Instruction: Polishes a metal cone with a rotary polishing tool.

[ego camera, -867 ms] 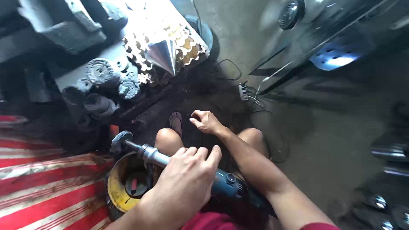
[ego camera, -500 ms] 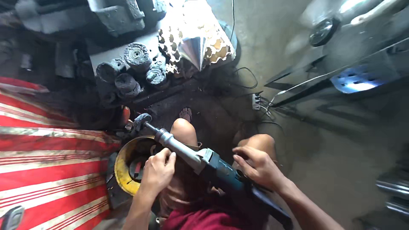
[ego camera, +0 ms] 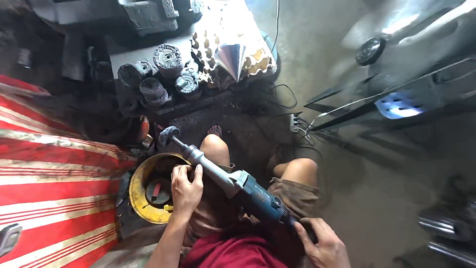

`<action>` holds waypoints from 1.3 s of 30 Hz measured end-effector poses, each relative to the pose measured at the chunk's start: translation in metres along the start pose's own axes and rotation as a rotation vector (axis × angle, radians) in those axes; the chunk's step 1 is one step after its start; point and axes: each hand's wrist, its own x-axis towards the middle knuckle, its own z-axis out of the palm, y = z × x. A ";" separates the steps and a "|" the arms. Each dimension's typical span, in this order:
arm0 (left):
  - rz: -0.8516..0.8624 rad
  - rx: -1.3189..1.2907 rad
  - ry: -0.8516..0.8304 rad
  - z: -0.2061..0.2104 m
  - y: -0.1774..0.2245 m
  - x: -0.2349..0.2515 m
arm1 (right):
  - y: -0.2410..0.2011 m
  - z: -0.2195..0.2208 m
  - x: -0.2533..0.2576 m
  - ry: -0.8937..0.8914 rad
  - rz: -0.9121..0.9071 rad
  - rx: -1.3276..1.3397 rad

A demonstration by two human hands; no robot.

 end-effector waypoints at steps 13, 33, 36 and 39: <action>-0.243 0.010 -0.067 0.022 0.021 0.012 | -0.014 0.023 -0.011 0.098 -0.071 -0.086; -0.282 -0.560 0.046 0.036 -0.002 0.005 | -0.024 0.037 0.003 0.013 -0.135 -0.040; -0.245 -0.716 0.039 0.036 -0.008 0.001 | -0.030 0.034 0.008 -0.042 -0.121 -0.098; -0.191 -0.862 0.017 0.032 -0.016 -0.006 | -0.037 0.033 0.009 -0.049 -0.123 -0.131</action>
